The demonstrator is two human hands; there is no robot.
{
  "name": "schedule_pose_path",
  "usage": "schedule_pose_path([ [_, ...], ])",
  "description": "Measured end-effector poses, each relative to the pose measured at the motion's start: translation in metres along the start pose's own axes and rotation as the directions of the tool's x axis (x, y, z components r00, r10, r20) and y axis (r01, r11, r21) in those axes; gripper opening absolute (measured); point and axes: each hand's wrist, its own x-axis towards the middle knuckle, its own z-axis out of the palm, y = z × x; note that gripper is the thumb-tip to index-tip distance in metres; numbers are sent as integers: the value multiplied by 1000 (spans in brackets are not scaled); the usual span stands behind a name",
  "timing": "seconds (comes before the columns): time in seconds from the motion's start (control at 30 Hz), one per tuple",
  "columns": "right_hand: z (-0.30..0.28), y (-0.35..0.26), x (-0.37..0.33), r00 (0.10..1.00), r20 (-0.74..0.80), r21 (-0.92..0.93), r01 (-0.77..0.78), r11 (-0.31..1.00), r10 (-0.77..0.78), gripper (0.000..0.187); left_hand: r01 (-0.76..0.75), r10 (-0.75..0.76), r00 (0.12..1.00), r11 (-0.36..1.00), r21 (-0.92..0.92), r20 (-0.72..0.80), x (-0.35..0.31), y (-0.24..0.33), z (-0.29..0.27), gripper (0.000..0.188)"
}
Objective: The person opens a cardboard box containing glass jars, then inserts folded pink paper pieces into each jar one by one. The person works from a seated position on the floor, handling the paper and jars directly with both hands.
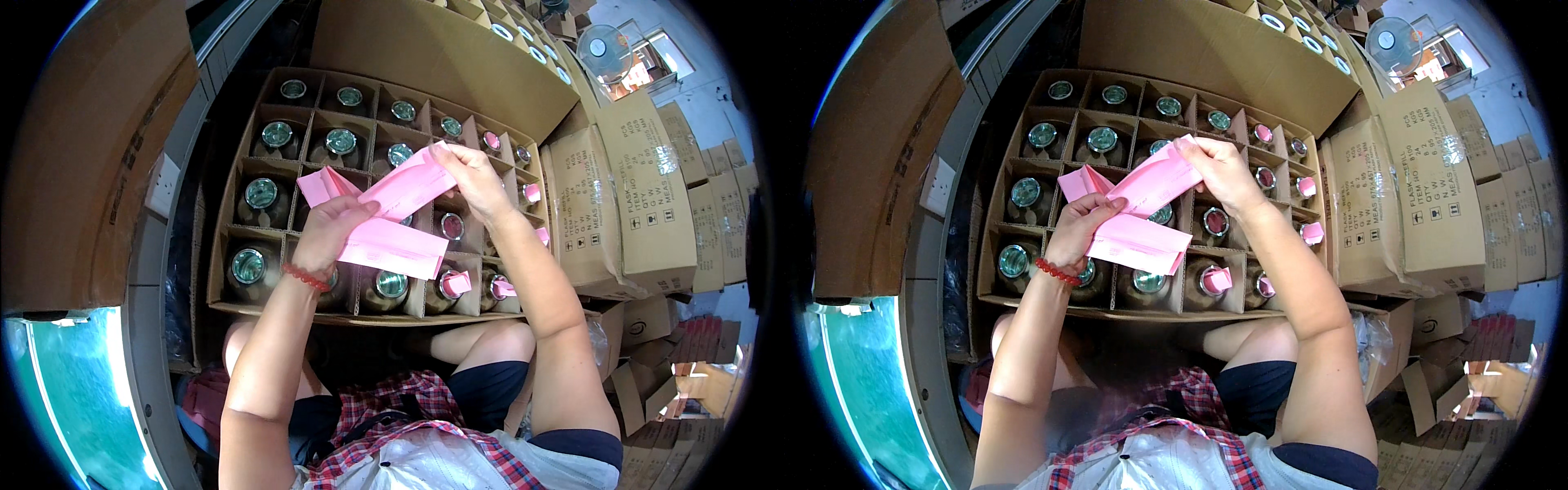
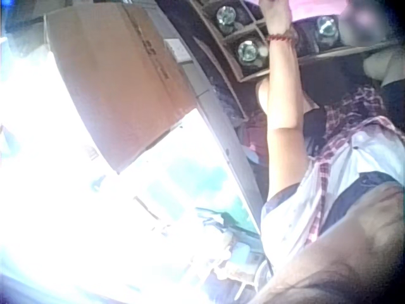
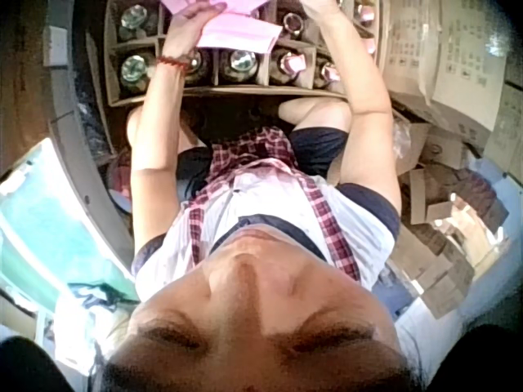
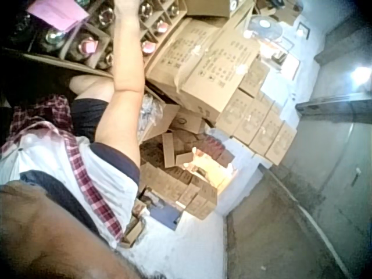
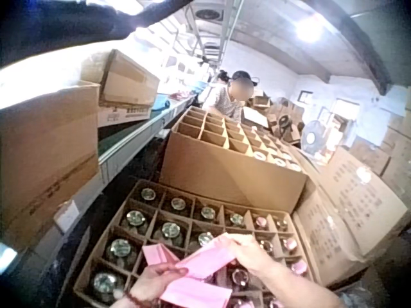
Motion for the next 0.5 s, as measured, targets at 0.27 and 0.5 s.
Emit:
schedule_pose_path([
  [0.27, -22, -5, -6, 949, 27, 149, -316, 937, 315, 20, -82, 80, 997, 980, 182, 18, 6, -10, -2, 11],
  [0.5, -33, 1, -3, 971, 49, 92, -237, 967, 234, 19, -155, 116, 976, 963, 218, 184, 6, -6, -6, 13],
])
